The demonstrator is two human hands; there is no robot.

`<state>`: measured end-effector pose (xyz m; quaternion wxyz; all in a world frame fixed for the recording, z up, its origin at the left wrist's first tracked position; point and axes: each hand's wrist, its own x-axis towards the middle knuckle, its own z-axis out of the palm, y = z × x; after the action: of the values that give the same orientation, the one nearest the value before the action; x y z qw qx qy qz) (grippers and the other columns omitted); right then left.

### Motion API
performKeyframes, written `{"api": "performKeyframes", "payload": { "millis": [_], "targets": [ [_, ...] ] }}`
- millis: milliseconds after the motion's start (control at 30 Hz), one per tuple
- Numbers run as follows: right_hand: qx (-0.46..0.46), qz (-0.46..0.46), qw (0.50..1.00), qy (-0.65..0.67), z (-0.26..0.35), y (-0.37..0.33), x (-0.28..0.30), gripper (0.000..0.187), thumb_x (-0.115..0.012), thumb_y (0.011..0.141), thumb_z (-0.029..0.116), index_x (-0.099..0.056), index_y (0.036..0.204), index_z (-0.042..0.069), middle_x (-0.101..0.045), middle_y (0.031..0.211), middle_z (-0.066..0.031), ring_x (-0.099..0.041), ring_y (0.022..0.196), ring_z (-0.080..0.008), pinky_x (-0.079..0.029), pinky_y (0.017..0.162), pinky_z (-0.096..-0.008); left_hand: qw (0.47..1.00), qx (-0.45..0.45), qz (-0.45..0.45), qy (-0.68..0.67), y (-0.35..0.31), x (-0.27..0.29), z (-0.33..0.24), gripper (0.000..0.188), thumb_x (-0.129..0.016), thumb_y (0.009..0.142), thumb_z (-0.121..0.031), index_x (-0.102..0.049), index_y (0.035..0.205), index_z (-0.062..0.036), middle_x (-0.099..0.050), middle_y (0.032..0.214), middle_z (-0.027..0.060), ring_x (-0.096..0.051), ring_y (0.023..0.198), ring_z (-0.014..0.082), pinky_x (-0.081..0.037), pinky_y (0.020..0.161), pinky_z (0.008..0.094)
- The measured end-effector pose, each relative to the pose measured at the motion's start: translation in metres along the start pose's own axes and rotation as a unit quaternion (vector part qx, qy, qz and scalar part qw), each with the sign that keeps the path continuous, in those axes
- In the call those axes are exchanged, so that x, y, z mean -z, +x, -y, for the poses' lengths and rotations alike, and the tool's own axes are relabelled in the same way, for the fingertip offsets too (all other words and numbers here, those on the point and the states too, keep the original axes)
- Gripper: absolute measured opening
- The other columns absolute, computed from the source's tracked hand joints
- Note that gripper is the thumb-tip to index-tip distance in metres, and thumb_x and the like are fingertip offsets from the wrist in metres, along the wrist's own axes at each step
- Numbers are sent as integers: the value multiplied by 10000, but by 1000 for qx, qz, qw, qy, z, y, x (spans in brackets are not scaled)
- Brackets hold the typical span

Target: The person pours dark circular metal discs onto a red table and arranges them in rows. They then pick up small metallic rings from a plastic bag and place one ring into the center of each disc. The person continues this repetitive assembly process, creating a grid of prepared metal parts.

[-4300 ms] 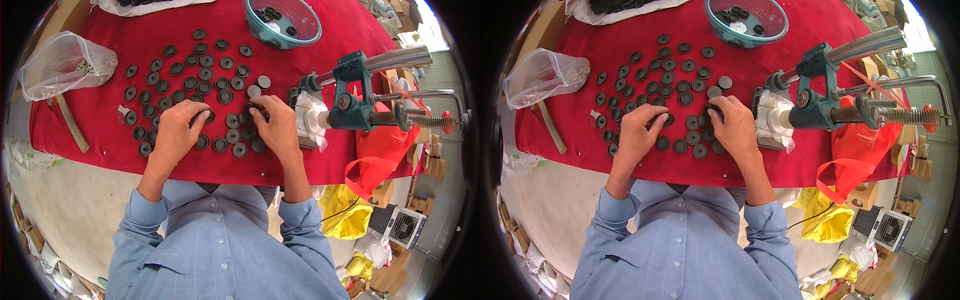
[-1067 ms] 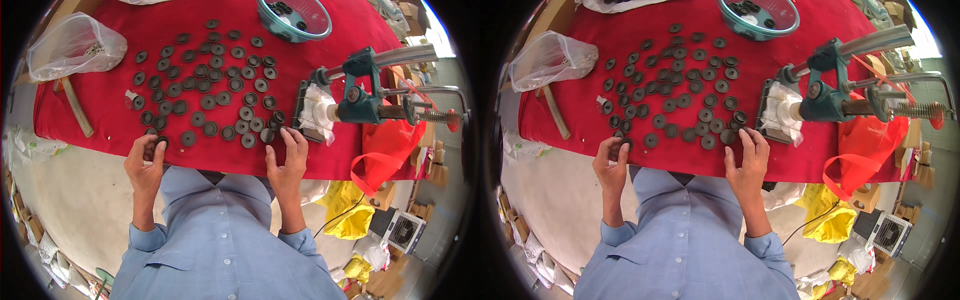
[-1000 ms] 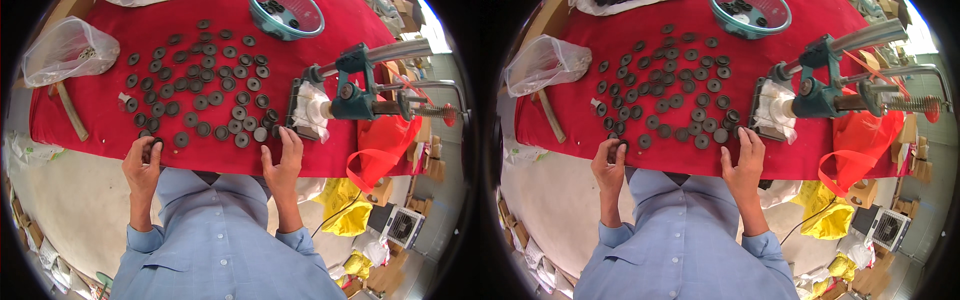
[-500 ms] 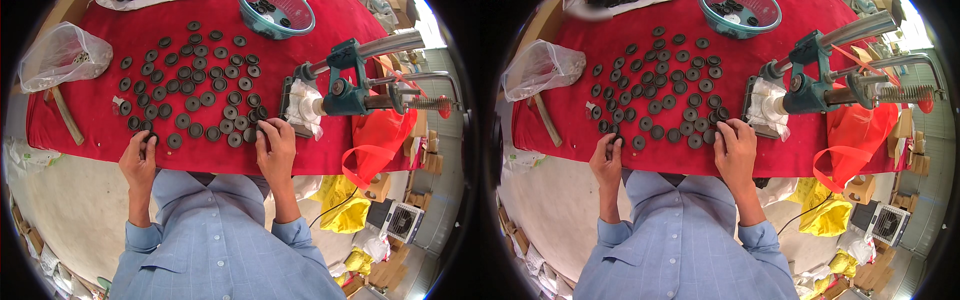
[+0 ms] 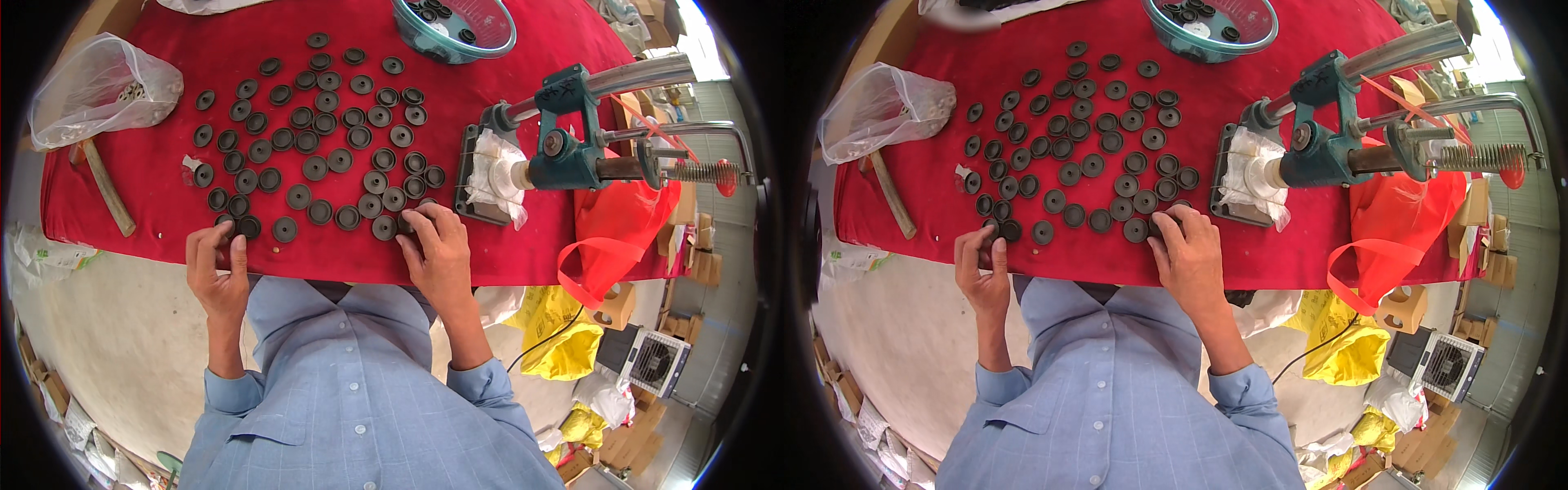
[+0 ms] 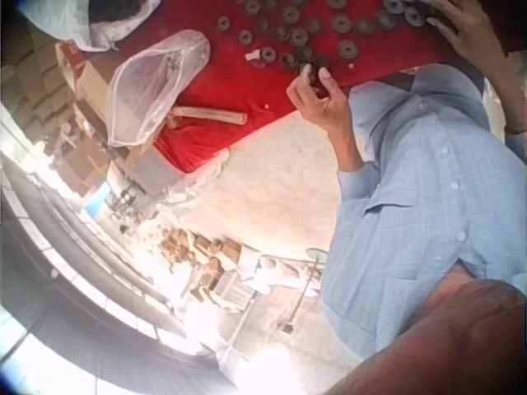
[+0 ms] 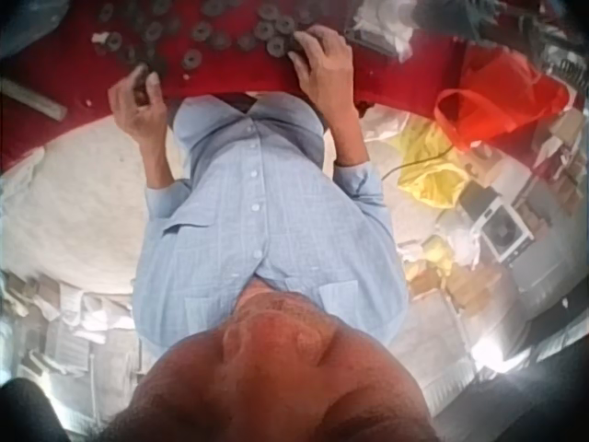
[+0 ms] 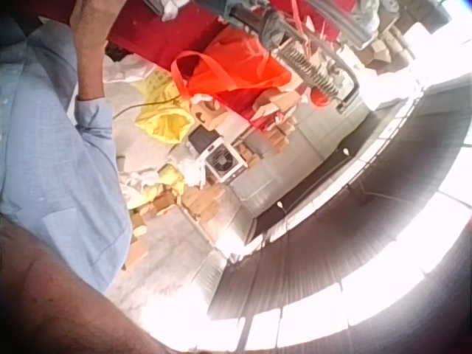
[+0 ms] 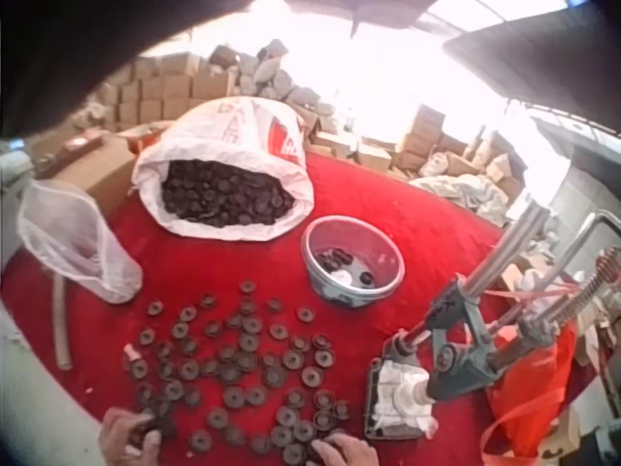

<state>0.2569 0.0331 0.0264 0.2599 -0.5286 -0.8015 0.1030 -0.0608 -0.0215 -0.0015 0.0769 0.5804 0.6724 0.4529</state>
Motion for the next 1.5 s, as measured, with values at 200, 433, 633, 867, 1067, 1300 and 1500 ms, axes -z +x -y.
{"api": "performKeyframes", "payload": {
  "millis": [200, 433, 633, 867, 1067, 1300, 1500],
  "targets": [
    [3, -42, 999, -2, -1, 3, -8, 340, -801, 862, 22, -688, 1181, 49, -672, 1137, -114, -664, 1014, -321, -532, 868, -446, 997, -36, 1, 71, 8, 8, 8, 393, -810, 958, -130, -680, 1319, -41, -610, 1358, 153, -573, 1281, 322, -466, 1088, 440],
    [-85, -63, 988, 113, 5, 10, -5, 245, -738, 889, -50, -699, 1115, 34, -702, 1005, -129, -703, 798, -289, -580, 683, -398, 997, 2, 41, 70, 5, 7, 6, 523, -823, 949, -199, -630, 1416, -62, -526, 1522, 165, -477, 1433, 354, -410, 1189, 479],
    [-165, -56, 977, 120, 3, 8, 0, 195, -719, 915, -57, -717, 1098, 7, -688, 1035, -157, -717, 782, -288, -589, 670, -379, 992, 6, 79, 100, 6, 9, 3, 727, -854, 909, -267, -533, 1542, -107, -383, 1671, 175, -370, 1527, 377, -372, 1244, 511],
    [-100, -53, 987, 114, 4, 1, 2, 329, -719, 909, -42, -722, 1235, 5, -673, 1113, -161, -698, 933, -331, -581, 803, -423, 982, -15, 125, 140, 9, 8, 2, 984, -860, 875, -475, -394, 1665, -121, -252, 1759, 189, -271, 1604, 407, -300, 1282, 560],
    [19, -21, 999, -19, 19, 26, -12, 498, -771, 871, 74, -675, 1358, 44, -629, 1251, -107, -597, 1165, -311, -452, 991, -454, 969, -43, 161, 183, 14, 6, 2, 1126, -850, 846, -573, -309, 1701, -76, -177, 1783, 231, -207, 1628, 462, -235, 1290, 606],
    [24, -6, 1000, -5, 21, 42, -22, 589, -767, 896, 110, -611, 1457, 28, -573, 1406, -133, -546, 1284, -330, -415, 1073, -475, 969, -47, 166, 178, 24, 6, 1, 1198, -839, 831, -624, -258, 1714, -59, -155, 1785, 256, -185, 1636, 473, -211, 1294, 620],
    [-41, -7, 998, 41, -5, -1, -8, 910, -776, 958, 214, -265, 1660, -59, -250, 1709, -329, -353, 1535, -508, -328, 1255, -551, 962, -33, 183, 199, 27, 3, 0, 1291, -850, 784, -670, -213, 1726, -60, -116, 1794, 258, -143, 1652, 471, -186, 1300, 633]
  ]
}}
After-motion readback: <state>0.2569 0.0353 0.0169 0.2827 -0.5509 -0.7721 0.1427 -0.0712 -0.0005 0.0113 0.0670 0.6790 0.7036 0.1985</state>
